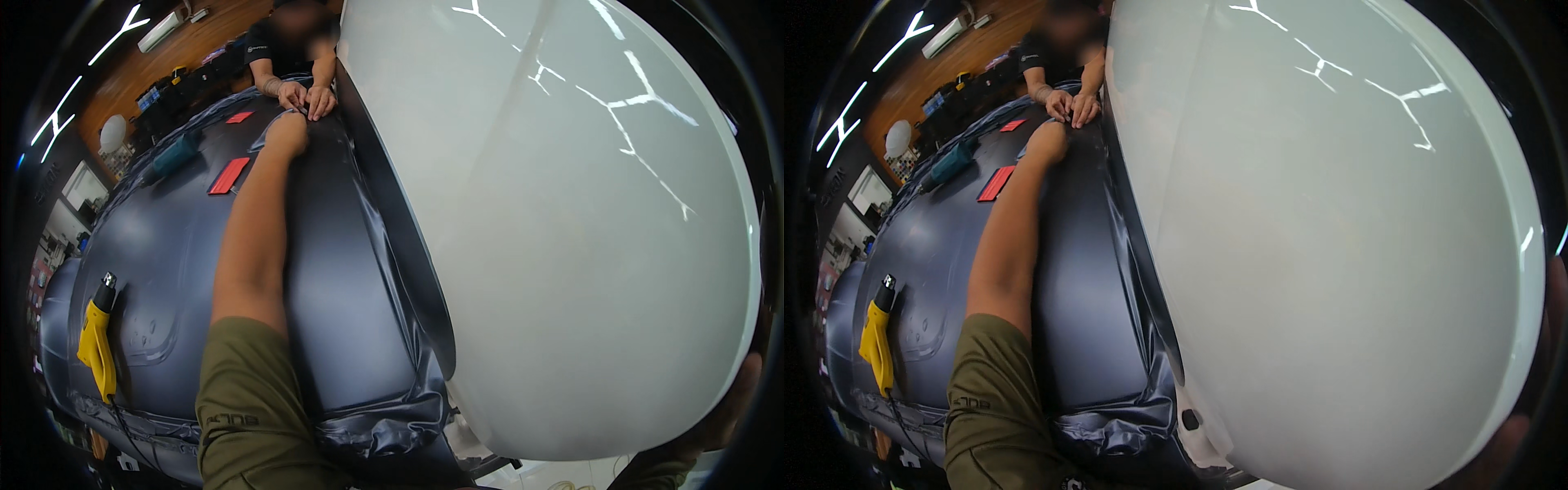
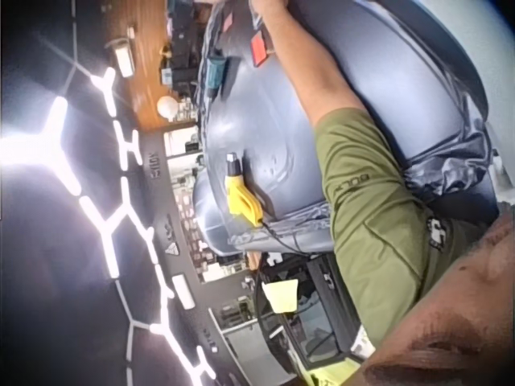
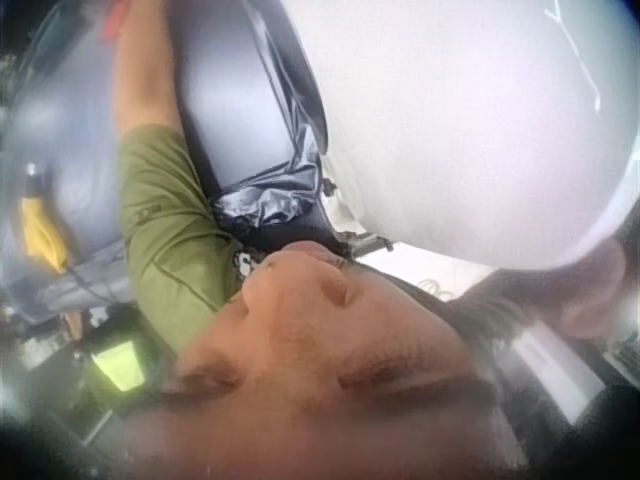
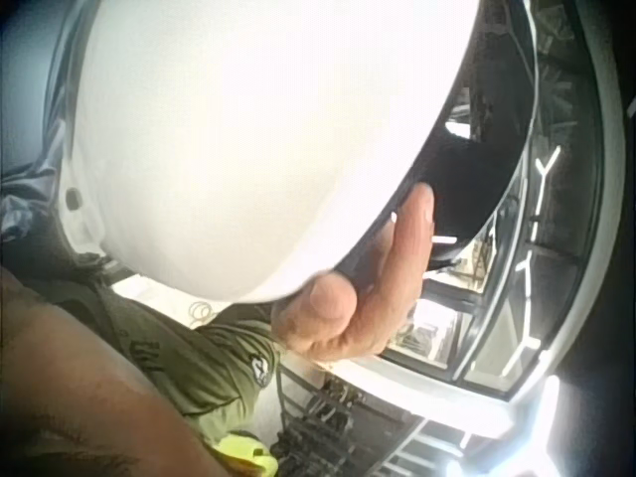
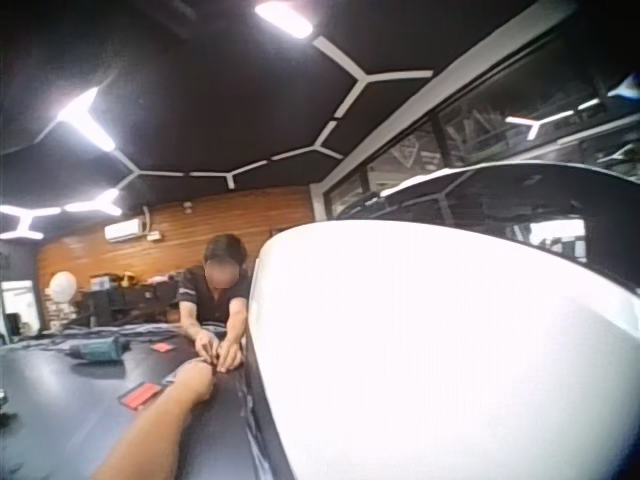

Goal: The person applies a matte black vinyl wrap to a car hood, using a heat gun to warm the material, a squeegee to smooth it, and a utility knife to trim edges. They work around a hood vent, cutting and tucking the wrap to conform to the surface.

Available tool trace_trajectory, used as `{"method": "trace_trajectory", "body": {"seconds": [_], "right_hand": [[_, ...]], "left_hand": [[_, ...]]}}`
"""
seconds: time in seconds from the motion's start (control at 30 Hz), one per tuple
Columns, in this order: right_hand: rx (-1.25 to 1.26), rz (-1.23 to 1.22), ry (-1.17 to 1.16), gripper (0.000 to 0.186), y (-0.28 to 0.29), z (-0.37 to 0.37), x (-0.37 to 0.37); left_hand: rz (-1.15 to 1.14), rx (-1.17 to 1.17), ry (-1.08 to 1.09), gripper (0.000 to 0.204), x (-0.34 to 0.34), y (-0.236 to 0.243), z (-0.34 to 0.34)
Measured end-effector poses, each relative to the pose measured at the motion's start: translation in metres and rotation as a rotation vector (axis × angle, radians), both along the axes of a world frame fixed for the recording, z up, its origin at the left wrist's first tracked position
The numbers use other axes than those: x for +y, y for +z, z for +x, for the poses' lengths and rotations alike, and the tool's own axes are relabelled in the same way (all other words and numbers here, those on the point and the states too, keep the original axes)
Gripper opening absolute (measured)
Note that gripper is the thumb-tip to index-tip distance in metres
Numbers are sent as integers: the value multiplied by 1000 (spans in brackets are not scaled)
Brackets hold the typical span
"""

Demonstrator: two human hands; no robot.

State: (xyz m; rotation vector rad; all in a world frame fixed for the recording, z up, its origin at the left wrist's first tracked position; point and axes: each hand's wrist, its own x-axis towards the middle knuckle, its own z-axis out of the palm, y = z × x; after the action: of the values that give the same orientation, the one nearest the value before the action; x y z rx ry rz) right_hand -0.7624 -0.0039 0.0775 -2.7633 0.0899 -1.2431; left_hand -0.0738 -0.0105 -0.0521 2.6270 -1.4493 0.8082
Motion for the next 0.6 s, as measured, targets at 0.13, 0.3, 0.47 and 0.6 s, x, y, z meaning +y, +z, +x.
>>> {"method": "trace_trajectory", "body": {"seconds": [0.13,0.3,0.47,0.6], "right_hand": [[-145,56,-589,66,-14,0,28],[-38,-59,-629,52,-2,-14,23],[-133,-55,-471,44,4,6,21],[-166,-169,-506,35,22,14,32]], "left_hand": [[-115,204,-84,21,35,26,5],[65,315,-183,25,127,73,-11],[178,215,-323,39,220,25,-70],[207,45,-378,20,217,29,-70]]}}
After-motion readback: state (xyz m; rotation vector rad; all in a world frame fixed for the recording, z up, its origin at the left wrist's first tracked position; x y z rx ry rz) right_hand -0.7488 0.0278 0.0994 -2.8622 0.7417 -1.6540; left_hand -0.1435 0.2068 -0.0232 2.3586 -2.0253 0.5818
